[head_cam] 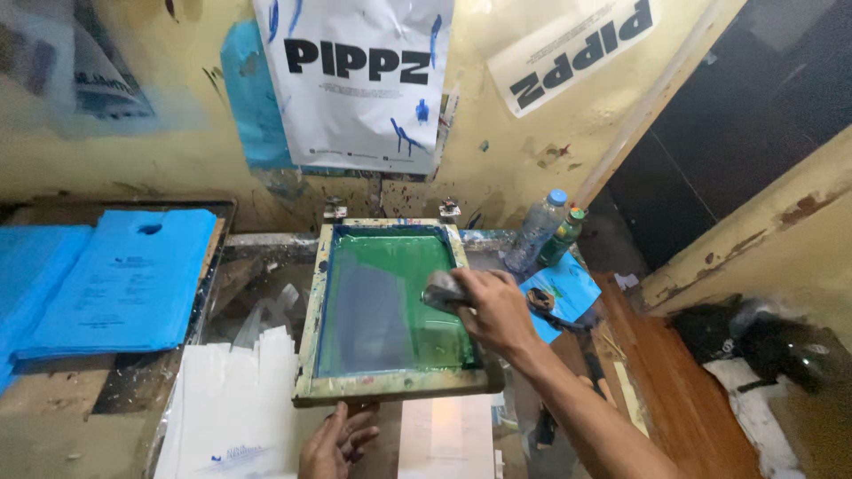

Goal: The person performs screen printing on white plastic bags using a squeegee and green ink. They repeatedly pull the squeegee across a screen frame to transfer the design onto the bags, then lift the frame and move the printed bag aside to prepare the next one.

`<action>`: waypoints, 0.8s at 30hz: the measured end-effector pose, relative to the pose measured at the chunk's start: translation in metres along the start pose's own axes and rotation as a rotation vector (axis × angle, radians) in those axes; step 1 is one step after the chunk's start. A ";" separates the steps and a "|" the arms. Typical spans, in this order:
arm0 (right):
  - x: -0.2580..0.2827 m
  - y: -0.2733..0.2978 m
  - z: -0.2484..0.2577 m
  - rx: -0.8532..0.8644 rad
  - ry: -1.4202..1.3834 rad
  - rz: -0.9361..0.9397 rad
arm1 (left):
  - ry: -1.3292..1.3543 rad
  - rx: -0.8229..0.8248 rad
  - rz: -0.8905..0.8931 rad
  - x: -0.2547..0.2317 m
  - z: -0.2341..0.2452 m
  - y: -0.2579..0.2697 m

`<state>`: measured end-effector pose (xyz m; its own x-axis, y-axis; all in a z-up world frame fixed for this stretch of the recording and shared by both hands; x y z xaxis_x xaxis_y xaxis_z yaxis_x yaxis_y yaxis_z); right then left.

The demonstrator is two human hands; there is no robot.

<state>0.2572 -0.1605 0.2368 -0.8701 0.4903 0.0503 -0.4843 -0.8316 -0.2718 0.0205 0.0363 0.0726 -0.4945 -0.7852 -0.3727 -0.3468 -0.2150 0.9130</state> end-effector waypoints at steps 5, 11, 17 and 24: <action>0.016 -0.041 0.119 -0.670 0.137 0.035 | -0.128 0.577 -0.778 -0.094 -0.098 0.102; -0.055 -0.115 0.138 -0.652 0.144 0.013 | -1.493 -0.267 -1.561 -0.060 -0.164 -0.022; -0.046 -0.133 0.164 -0.609 0.138 0.043 | -1.178 -0.067 -1.911 -0.040 -0.145 -0.056; -0.072 -0.138 0.159 -0.636 0.118 0.051 | -0.501 -0.029 -1.236 -0.051 -0.011 -0.025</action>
<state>0.3724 -0.1221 0.4233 -0.8571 0.5098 -0.0741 -0.2622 -0.5555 -0.7891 0.0631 0.0757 0.0705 -0.1093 0.2286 -0.9674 -0.7623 -0.6438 -0.0660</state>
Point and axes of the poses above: each hand's wrist, its own y-axis away from the middle knuckle, its own z-axis out of the back of the hand, x = y × z, the point moved 5 cm from there along -y, towards the middle knuckle, and after that the axes turned 11 degrees about z, right-handed, at the moved point
